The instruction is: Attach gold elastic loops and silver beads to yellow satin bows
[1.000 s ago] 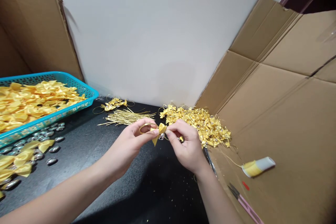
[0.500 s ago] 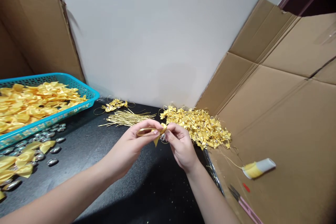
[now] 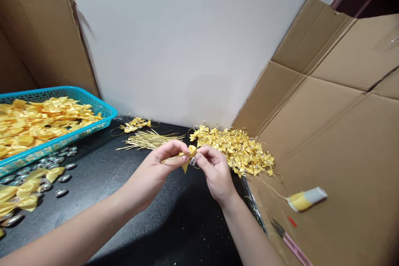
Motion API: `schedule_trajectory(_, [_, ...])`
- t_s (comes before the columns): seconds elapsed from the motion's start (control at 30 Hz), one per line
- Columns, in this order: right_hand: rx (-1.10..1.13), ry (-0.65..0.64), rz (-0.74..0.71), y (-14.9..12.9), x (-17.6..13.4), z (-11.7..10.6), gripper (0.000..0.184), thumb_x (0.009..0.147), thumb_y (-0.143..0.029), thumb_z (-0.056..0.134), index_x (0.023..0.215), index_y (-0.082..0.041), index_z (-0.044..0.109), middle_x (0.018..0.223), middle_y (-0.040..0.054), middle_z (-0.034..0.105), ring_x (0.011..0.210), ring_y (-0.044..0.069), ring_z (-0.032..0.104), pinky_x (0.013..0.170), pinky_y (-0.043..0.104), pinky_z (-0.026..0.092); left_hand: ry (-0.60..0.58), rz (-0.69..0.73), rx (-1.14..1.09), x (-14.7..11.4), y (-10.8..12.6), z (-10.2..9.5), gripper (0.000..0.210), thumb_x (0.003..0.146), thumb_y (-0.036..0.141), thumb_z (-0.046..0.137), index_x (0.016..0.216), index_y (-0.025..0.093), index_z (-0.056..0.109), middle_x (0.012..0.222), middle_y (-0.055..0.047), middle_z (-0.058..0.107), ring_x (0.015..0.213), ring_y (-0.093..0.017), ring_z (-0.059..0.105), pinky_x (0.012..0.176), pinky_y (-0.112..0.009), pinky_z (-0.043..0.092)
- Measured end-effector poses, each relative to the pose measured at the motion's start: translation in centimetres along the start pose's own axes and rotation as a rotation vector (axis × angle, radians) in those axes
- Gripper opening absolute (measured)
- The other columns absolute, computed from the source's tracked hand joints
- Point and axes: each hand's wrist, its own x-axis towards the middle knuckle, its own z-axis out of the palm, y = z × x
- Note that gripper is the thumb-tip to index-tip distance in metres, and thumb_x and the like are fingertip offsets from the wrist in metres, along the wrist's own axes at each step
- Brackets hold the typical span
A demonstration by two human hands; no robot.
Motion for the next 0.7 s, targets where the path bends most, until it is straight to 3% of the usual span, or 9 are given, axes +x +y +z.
schedule_trajectory(0.7, [-0.488,-0.046,-0.177,-2.5,0.1,-1.2,0.018,0.087,-0.016,0.056,0.069,-0.018,0.059,0.066,-0.0027,0.052,0.062,0.011,0.044,0.060,0.025,0.035,-0.018,-0.103,0.034,0.0,0.5,-0.2,0.012,0.078,0.031,0.069,0.080,0.023,0.060,0.075,0.003,0.054,0.069,-0.013,0.044,0.065,-0.027,0.033])
